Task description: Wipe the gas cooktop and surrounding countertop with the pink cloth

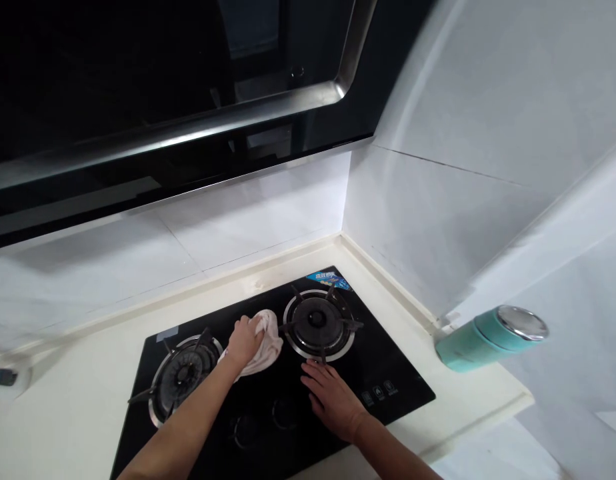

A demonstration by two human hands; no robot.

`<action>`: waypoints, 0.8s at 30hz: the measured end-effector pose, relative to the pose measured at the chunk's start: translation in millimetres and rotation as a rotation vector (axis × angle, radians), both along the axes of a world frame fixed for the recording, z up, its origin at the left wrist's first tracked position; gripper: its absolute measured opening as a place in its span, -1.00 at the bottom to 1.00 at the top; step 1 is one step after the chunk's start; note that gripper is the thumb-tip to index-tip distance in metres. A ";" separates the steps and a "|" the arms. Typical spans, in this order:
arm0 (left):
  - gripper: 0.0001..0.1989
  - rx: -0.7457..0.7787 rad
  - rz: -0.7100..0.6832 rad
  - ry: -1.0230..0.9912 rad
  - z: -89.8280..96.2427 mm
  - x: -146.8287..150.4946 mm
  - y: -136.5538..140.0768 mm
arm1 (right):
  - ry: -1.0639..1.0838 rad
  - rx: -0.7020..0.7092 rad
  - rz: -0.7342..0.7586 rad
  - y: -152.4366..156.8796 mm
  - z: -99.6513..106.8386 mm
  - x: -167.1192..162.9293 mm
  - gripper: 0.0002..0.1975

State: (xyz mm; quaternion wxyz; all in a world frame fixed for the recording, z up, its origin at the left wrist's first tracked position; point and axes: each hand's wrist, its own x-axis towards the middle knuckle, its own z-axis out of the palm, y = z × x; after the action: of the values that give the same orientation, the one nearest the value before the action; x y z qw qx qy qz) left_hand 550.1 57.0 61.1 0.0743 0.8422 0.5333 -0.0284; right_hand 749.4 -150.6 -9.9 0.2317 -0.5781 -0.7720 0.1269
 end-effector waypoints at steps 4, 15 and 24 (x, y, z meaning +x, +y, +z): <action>-0.56 -0.009 -0.021 0.000 2.4 -12.9 -30.2 | -0.022 -0.008 0.003 0.3 2.4 -1.1 -0.52; -0.37 0.026 0.148 -0.406 10.6 -25.9 -75.1 | 0.016 -0.016 0.013 -1.5 13.1 -0.3 -0.53; -0.65 0.332 0.393 -0.640 -14.4 -125.2 -210.2 | 0.354 -0.098 0.139 34.3 71.3 -30.2 -0.71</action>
State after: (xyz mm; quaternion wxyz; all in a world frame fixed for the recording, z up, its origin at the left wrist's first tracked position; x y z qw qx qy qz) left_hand 424.9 -153.3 46.6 0.1034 0.6912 0.6314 0.3361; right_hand 719.2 -116.3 61.3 0.3260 -0.5028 -0.7502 0.2797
